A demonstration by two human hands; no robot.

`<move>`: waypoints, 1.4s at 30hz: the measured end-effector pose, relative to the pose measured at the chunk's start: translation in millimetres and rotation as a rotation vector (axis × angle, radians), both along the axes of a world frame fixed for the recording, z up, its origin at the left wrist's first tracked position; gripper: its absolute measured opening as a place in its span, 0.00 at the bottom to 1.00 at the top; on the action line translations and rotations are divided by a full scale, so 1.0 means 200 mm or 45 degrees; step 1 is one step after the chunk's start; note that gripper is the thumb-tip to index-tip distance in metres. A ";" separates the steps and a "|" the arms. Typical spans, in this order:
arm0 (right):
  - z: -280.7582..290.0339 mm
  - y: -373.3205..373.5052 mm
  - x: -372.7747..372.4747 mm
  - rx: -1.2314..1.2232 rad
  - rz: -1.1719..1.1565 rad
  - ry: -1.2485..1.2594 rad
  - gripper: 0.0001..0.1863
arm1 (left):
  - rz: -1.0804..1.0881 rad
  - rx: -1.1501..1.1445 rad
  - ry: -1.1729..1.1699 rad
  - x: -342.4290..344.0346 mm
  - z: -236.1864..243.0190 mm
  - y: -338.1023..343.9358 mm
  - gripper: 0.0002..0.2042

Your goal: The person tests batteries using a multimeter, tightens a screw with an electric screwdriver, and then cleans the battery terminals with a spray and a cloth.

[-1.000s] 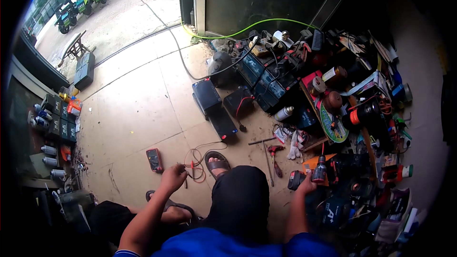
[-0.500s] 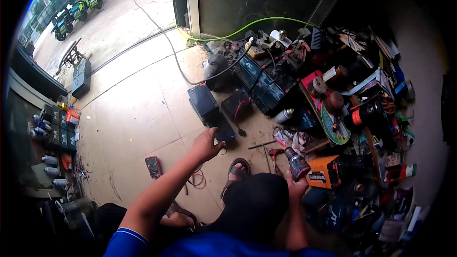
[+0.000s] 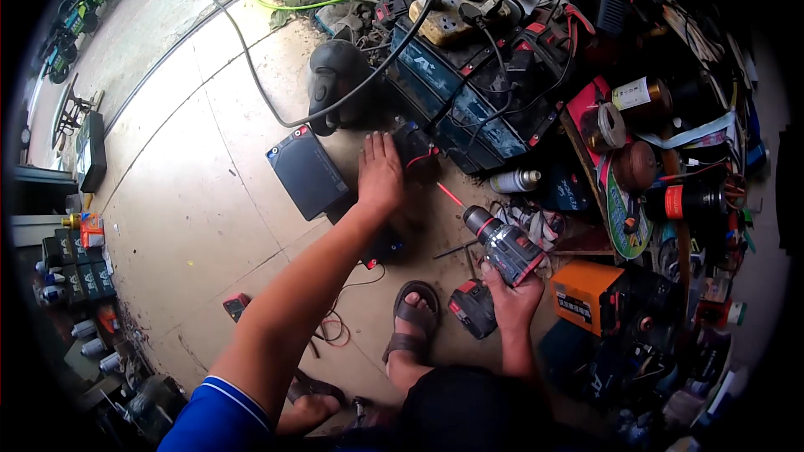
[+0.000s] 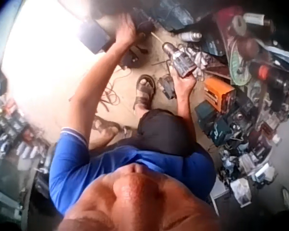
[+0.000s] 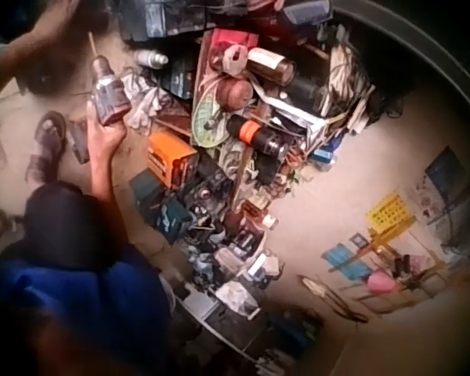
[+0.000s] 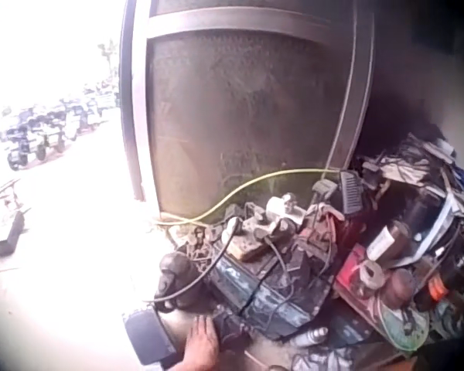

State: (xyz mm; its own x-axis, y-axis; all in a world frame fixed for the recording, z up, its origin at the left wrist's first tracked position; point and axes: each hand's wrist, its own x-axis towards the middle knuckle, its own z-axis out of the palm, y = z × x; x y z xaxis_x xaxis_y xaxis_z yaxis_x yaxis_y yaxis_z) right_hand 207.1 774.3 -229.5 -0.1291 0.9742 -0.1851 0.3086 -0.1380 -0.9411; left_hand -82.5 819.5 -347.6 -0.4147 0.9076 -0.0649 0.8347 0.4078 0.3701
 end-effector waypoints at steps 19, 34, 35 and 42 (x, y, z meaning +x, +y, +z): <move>0.21 0.14 -0.04 0.080 0.169 -0.546 0.20 | -0.279 -0.120 -0.188 0.46 -0.03 -0.27 0.44; 0.14 0.03 0.11 0.140 0.187 -0.682 0.19 | -0.707 -0.024 0.143 0.47 -0.09 -0.41 0.37; 0.13 0.03 0.11 0.139 0.186 -0.685 0.19 | -0.705 -0.023 0.148 0.47 -0.09 -0.40 0.37; 0.08 0.03 0.15 0.120 0.171 -0.696 0.20 | -0.704 -0.022 0.155 0.47 -0.08 -0.40 0.37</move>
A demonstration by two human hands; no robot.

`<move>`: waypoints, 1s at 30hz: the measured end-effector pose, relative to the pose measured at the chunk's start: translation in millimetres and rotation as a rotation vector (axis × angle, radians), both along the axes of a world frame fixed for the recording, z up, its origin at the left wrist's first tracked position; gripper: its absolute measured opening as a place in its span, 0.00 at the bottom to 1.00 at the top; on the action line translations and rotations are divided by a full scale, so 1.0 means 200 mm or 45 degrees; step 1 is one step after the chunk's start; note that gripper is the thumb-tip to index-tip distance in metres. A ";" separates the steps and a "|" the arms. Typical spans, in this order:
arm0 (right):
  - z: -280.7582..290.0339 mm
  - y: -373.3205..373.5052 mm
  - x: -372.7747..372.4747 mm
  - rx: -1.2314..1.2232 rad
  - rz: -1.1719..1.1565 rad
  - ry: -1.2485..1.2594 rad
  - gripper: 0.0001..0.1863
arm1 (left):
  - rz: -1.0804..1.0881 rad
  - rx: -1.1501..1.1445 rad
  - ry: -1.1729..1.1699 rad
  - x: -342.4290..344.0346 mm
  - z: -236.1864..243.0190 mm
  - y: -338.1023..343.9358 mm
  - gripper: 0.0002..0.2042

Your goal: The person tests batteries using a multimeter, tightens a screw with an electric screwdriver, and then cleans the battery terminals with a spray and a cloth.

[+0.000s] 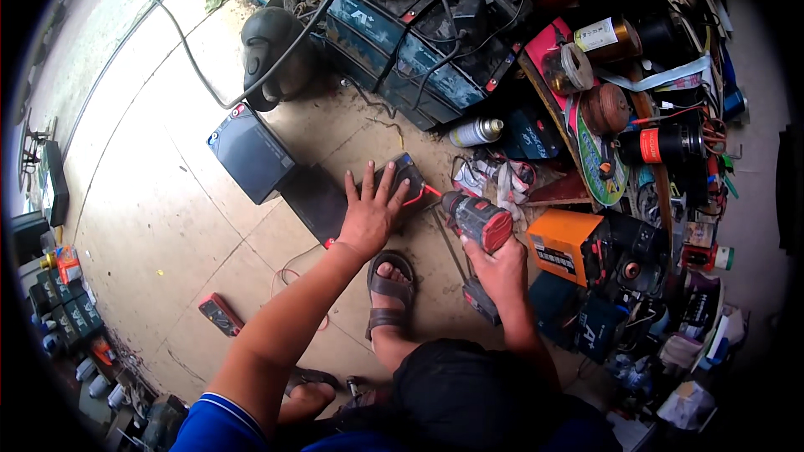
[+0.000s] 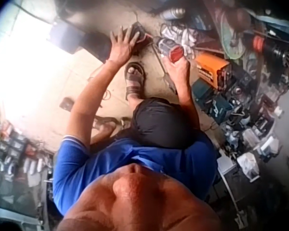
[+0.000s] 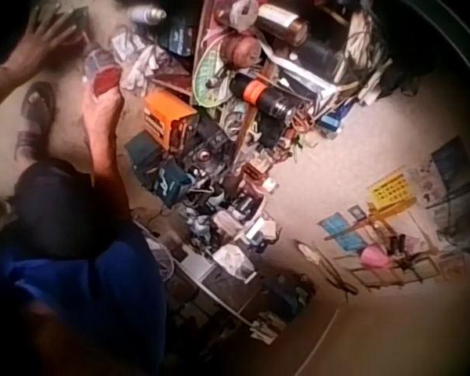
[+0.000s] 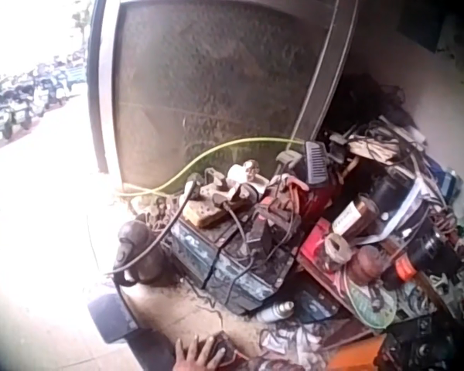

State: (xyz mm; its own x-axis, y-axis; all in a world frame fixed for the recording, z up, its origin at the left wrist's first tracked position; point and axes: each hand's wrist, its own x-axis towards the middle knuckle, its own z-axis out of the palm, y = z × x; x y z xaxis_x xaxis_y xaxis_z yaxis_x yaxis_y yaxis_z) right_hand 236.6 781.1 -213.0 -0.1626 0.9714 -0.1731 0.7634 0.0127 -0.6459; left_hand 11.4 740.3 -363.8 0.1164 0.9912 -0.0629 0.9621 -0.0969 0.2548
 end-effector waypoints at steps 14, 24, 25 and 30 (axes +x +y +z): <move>0.24 0.40 -0.11 -0.038 0.667 -0.335 0.24 | -0.015 -0.024 0.002 -0.01 0.00 -0.01 0.40; 0.20 0.41 -0.10 -0.216 0.563 -0.242 0.20 | -0.012 -0.037 0.000 -0.02 0.03 -0.01 0.39; 0.19 0.41 -0.09 -0.186 0.596 -0.215 0.19 | -0.014 -0.053 -0.008 -0.02 0.03 -0.01 0.39; 0.22 0.40 -0.14 -0.123 0.654 -0.262 0.18 | -0.020 -0.073 -0.001 -0.01 0.04 0.00 0.38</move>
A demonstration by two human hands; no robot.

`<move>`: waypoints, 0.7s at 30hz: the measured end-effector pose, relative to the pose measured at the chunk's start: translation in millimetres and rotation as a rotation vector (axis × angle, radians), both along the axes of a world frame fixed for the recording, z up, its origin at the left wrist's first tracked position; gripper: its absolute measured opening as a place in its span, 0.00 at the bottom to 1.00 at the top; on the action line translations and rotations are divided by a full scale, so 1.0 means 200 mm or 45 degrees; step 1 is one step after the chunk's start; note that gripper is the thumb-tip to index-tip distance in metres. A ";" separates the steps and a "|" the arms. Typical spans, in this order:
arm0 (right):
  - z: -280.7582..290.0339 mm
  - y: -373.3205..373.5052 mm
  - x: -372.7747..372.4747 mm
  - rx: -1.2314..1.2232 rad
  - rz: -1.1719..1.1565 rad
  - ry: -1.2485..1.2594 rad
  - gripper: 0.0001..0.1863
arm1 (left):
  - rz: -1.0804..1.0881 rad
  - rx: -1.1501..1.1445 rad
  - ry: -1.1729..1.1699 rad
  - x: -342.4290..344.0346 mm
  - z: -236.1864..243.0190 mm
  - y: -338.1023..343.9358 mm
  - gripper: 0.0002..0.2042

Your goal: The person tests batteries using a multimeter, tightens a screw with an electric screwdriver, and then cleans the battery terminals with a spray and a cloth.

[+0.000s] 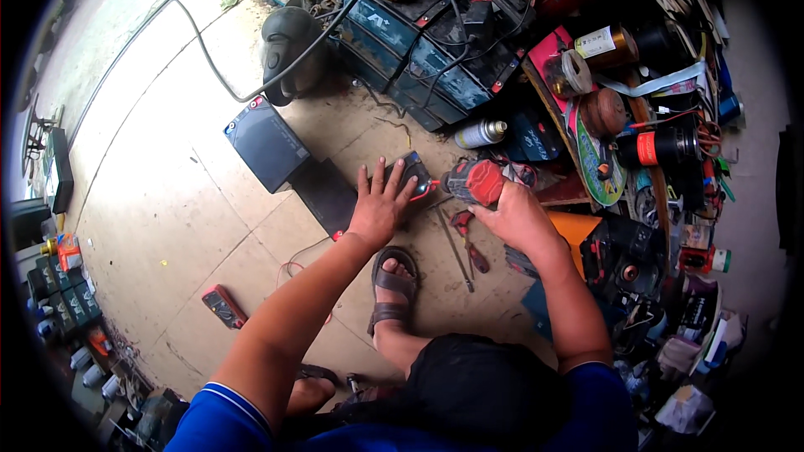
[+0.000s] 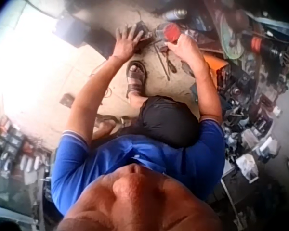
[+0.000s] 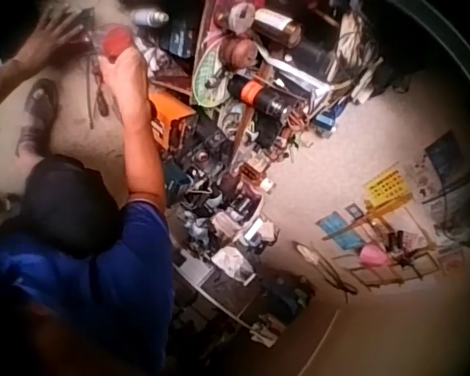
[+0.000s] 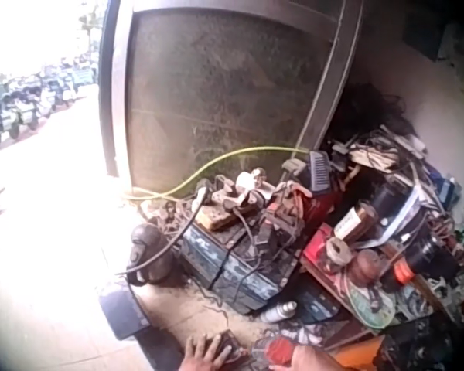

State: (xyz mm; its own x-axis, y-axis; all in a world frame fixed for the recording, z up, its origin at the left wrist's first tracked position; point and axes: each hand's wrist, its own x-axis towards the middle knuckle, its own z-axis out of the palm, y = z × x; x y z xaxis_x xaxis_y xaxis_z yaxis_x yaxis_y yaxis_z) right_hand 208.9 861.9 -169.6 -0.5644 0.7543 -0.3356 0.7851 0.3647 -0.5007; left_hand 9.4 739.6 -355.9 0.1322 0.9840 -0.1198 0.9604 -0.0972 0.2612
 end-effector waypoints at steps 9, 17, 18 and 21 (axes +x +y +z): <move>-0.01 0.01 -0.01 -0.063 -0.093 -0.067 0.17 | 0.018 0.026 -0.037 0.00 -0.01 0.00 0.38; 0.05 -0.07 -0.06 -0.034 -0.212 -0.167 0.22 | 0.019 0.093 -0.060 0.00 -0.04 -0.01 0.39; 0.05 -0.07 -0.06 -0.035 -0.216 -0.166 0.22 | 0.016 0.092 -0.059 0.00 -0.05 -0.01 0.39; 0.05 -0.07 -0.05 -0.080 -0.204 -0.093 0.23 | 0.021 0.072 -0.125 -0.01 -0.02 0.00 0.40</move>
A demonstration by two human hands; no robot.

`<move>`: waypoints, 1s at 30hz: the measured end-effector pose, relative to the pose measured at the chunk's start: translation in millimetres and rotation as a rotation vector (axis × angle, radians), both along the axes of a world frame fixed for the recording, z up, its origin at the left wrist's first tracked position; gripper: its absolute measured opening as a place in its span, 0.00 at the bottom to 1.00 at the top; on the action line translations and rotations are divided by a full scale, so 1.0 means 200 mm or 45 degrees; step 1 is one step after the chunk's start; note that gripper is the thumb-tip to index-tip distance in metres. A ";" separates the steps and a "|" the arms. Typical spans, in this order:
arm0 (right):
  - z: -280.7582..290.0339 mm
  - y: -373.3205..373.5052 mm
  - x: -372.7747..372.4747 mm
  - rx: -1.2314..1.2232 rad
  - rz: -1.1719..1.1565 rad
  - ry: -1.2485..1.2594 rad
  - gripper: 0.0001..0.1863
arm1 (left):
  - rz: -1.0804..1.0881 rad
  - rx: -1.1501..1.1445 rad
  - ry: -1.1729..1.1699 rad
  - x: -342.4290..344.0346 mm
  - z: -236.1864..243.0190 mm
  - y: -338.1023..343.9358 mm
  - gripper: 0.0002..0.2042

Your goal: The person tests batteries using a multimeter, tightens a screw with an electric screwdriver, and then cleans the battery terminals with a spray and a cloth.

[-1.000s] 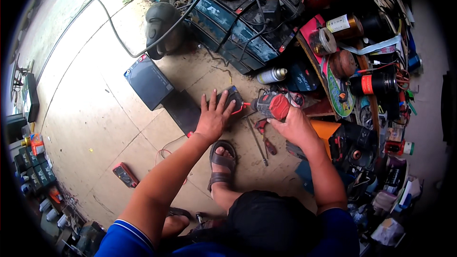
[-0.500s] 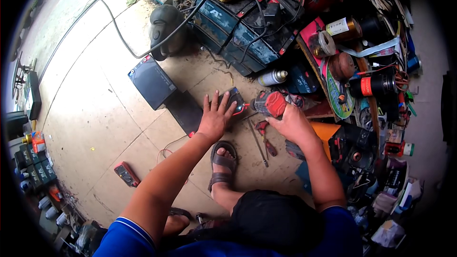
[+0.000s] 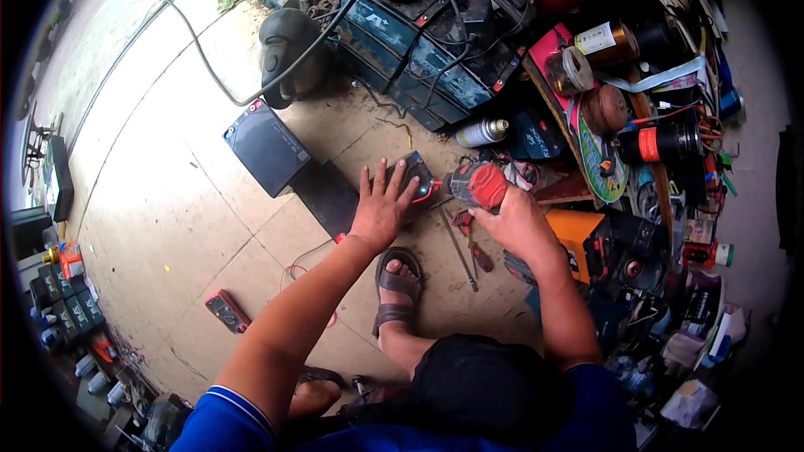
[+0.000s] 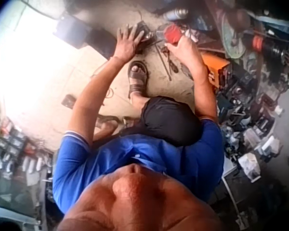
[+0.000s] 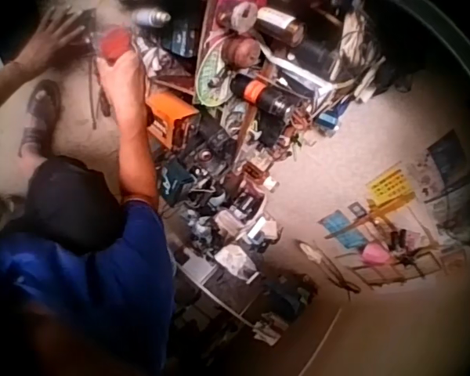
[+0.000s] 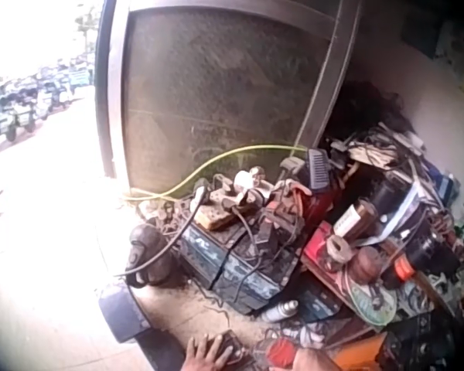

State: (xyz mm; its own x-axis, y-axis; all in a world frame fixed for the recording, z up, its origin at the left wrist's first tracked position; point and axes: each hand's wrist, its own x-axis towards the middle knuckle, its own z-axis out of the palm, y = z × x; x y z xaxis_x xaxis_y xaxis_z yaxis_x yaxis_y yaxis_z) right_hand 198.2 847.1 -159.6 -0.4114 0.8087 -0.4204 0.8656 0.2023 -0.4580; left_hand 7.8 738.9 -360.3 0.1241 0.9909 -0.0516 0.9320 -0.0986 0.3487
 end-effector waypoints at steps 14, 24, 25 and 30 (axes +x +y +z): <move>0.02 -0.03 0.02 0.020 -0.109 0.002 0.22 | 0.059 0.282 -0.453 0.06 0.13 0.22 0.21; 0.01 -0.05 0.06 0.011 -0.114 0.023 0.24 | 0.100 0.289 -0.405 0.13 0.02 0.32 0.08; 0.02 -0.05 0.05 0.005 -0.144 0.025 0.23 | 0.110 0.290 -0.398 0.13 0.00 0.32 0.08; 0.09 -0.08 0.03 0.031 -0.186 0.170 0.22 | 0.209 0.322 -0.393 0.12 -0.01 0.31 0.06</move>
State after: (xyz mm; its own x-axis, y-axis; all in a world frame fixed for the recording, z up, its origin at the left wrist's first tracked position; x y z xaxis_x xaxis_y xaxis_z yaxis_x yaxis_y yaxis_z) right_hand 203.2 830.9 -141.6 -0.3399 0.8731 -0.3495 0.8185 0.0916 -0.5672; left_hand 32.3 800.9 -362.3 -0.0647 0.9755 0.2103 0.7980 -0.0760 0.5978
